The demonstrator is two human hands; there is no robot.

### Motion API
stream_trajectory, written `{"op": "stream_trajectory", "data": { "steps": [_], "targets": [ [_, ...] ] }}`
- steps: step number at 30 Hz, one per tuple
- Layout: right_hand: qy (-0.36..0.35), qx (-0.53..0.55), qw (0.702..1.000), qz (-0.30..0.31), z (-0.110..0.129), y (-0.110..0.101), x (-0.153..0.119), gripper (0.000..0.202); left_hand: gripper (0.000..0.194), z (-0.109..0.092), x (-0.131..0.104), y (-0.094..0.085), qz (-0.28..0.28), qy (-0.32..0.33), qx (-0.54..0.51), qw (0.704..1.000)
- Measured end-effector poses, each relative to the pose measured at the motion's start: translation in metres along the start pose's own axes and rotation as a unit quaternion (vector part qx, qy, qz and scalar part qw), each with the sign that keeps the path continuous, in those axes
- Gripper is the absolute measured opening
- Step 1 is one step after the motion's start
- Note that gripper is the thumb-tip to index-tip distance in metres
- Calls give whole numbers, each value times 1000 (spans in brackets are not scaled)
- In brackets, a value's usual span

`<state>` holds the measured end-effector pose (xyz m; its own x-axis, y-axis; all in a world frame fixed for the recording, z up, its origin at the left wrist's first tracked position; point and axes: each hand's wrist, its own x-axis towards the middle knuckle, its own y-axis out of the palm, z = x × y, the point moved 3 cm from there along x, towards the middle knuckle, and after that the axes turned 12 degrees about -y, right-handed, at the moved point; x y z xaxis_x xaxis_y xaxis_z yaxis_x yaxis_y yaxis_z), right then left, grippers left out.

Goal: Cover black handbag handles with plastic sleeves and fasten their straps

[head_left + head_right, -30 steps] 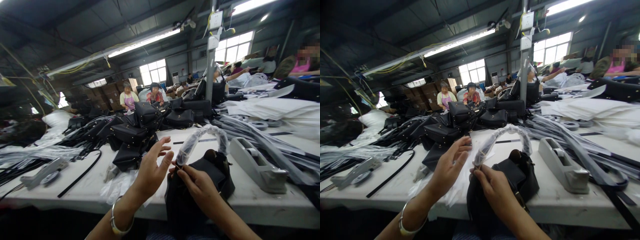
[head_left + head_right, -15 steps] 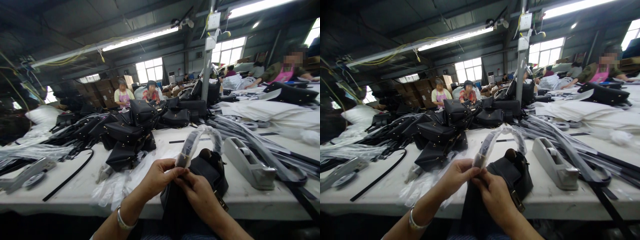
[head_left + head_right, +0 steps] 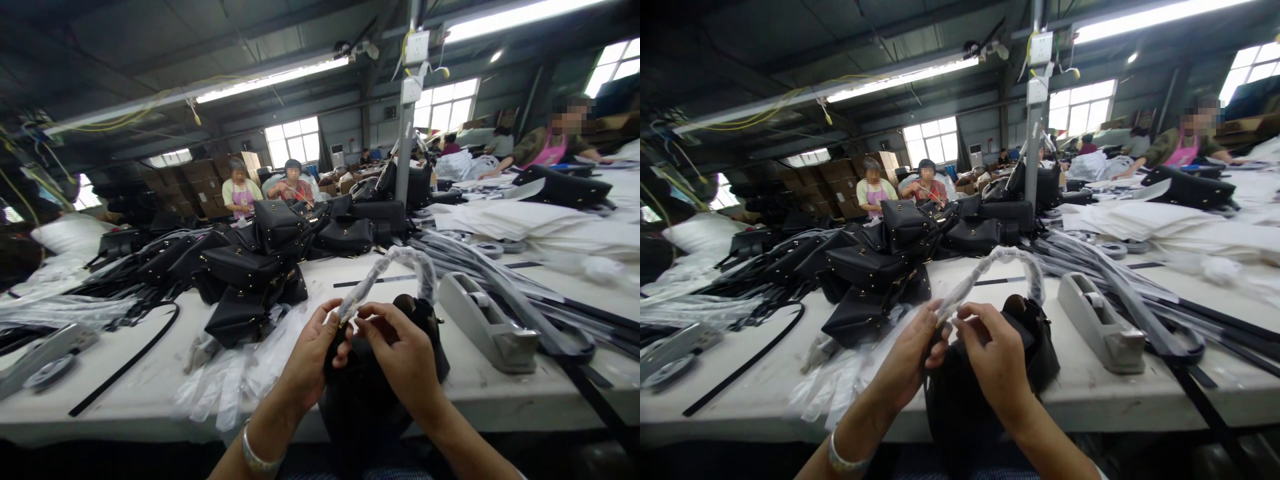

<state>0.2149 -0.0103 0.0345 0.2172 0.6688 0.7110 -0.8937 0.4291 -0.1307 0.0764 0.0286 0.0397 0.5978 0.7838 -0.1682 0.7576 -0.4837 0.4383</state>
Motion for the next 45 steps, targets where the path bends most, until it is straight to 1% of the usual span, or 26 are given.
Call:
{"op": "stream_trajectory", "data": {
  "steps": [3, 6, 10, 15, 17, 21, 23, 25, 26, 28, 30, 32, 33, 36, 39, 41, 43, 45],
  "targets": [
    [-62, -54, 997, -13, 3, 2, 4, 9, 39, 0, -1, 2, 4, -16, -2, 1000],
    [-125, -102, 987, -18, 6, 3, 6, 11, 39, -1, -2, 3, -2, -15, -6, 1000],
    [-146, -114, 983, -5, 9, 2, 8, 10, 44, -1, -3, 4, -3, -12, -2, 1000],
    [-166, -136, 976, 37, 13, 0, 1, 12, 53, 0, -2, 2, -40, 22, -1, 999],
    [-184, -131, 972, 61, 12, 0, -4, 15, 54, 2, -2, 1, -57, 26, 18, 998],
    [-217, -98, 966, 99, 11, -1, -9, 22, 48, 3, -5, -2, -94, 35, 101, 990],
    [-228, -90, 962, 121, 13, -6, -12, 25, 51, 1, -7, -2, -94, 30, 114, 989],
    [-242, -101, 955, 136, 18, -14, -18, 27, 56, -1, -10, -2, -87, 26, 104, 990],
    [-251, -110, 951, 141, 21, -19, -22, 27, 55, -2, -11, -2, -88, 27, 100, 991],
    [-266, -130, 941, 164, 23, -30, -31, 26, 46, -4, -14, -3, -101, 40, 96, 989],
    [-276, -156, 925, 210, 21, -41, -40, 26, 37, -5, -16, -4, -121, 59, 84, 987],
    [-275, -195, 910, 243, 13, -50, -49, 29, 36, -3, -18, -6, -138, 76, 69, 985],
    [-273, -215, 905, 247, 9, -54, -54, 30, 36, -1, -20, -8, -149, 81, 67, 983],
    [-268, -248, 904, 223, -3, -61, -66, 31, 36, 6, -26, -15, -194, 74, 76, 975],
    [-280, -234, 911, 193, -9, -63, -77, 30, 39, 11, -35, -22, -248, 69, 92, 962],
    [-278, -221, 919, 169, -11, -63, -82, 32, 43, 13, -40, -24, -277, 74, 115, 951],
    [-246, -216, 935, 137, -16, -65, -82, 35, 45, 14, -45, -22, -287, 71, 148, 944],
    [-200, -219, 947, 121, -22, -66, -78, 40, 46, 16, -48, -21, -280, 59, 179, 941]
  ]
}}
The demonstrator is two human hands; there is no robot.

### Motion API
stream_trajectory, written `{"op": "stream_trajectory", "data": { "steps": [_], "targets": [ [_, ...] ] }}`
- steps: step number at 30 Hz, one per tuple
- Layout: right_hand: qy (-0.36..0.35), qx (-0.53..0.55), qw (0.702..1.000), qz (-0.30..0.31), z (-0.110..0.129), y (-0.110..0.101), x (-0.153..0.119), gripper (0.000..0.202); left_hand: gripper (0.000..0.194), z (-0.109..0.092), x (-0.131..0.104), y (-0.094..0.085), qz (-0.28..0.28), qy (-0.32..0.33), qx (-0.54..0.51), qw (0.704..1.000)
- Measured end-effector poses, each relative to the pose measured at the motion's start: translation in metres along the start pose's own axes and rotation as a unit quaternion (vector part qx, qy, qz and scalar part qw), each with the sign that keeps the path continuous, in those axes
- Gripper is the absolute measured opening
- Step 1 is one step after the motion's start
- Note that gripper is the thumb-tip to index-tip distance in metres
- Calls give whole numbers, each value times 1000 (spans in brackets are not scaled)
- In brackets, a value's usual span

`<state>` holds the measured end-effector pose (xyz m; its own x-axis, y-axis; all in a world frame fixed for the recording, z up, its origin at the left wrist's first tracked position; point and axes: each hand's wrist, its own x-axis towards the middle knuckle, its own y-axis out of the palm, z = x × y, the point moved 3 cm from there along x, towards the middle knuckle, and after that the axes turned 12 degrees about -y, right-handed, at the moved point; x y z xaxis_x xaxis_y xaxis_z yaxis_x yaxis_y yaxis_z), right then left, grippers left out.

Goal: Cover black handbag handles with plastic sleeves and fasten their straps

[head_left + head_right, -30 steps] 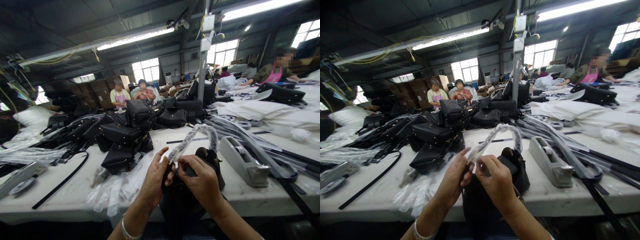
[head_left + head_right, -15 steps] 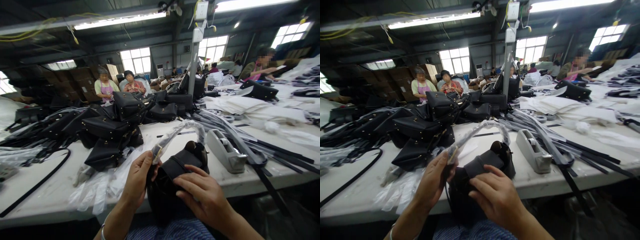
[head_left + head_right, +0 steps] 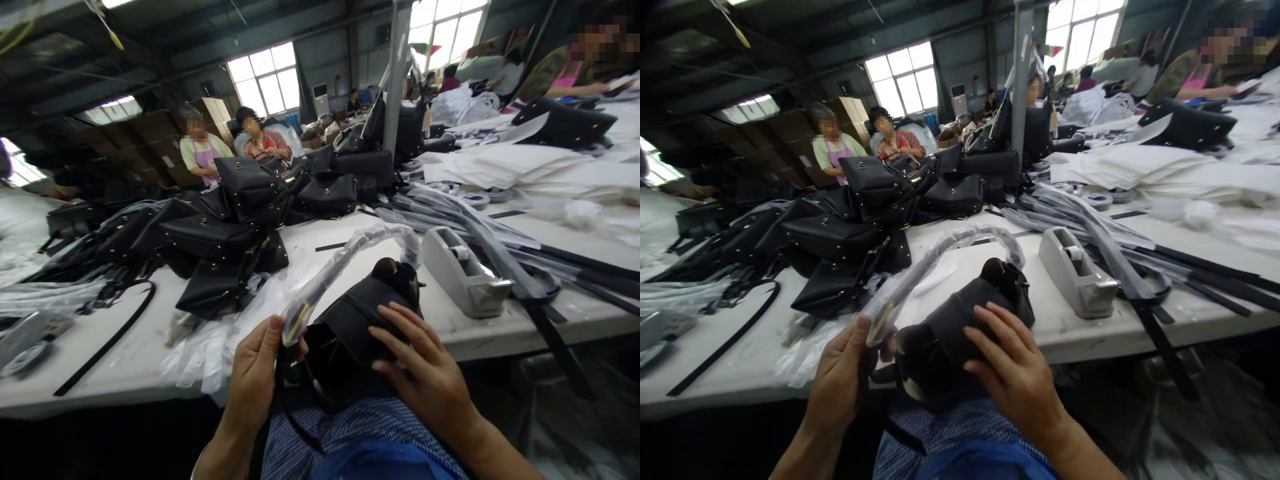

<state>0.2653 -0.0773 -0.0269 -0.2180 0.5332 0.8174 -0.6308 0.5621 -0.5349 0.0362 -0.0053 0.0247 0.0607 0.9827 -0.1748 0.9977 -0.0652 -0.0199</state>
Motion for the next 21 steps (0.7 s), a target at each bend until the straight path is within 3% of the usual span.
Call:
{"op": "stream_trajectory", "data": {
  "steps": [5, 11, 13, 15, 16, 17, 18, 20, 21],
  "targets": [
    [54, -14, 997, 62, -10, 4, 14, 49, 48, 8, -5, -10, -16, -19, 23, 999],
    [-32, 57, 995, 77, 11, 11, 24, 30, 45, 9, -11, -4, -41, 3, -7, 999],
    [-57, 90, 992, 70, 16, 12, 24, 31, 43, 7, -20, -2, -107, 87, -13, 990],
    [-44, 87, 992, 76, 14, 10, 26, 31, 34, 4, -38, -1, -196, 253, 28, 947],
    [-28, 76, 992, 91, 11, 8, 28, 32, 30, 2, -48, 1, -206, 335, 75, 916],
    [-12, 65, 991, 113, 7, 5, 29, 37, 28, 0, -55, 6, -180, 397, 136, 890],
    [0, 57, 989, 138, 3, 2, 32, 46, 29, 0, -59, 14, -114, 424, 209, 874],
    [5, 51, 981, 186, -5, -2, 39, 64, 28, -1, -57, 29, 40, 388, 335, 858],
    [2, 47, 978, 203, -9, -3, 43, 68, 28, -3, -53, 35, 82, 359, 377, 850]
  ]
}}
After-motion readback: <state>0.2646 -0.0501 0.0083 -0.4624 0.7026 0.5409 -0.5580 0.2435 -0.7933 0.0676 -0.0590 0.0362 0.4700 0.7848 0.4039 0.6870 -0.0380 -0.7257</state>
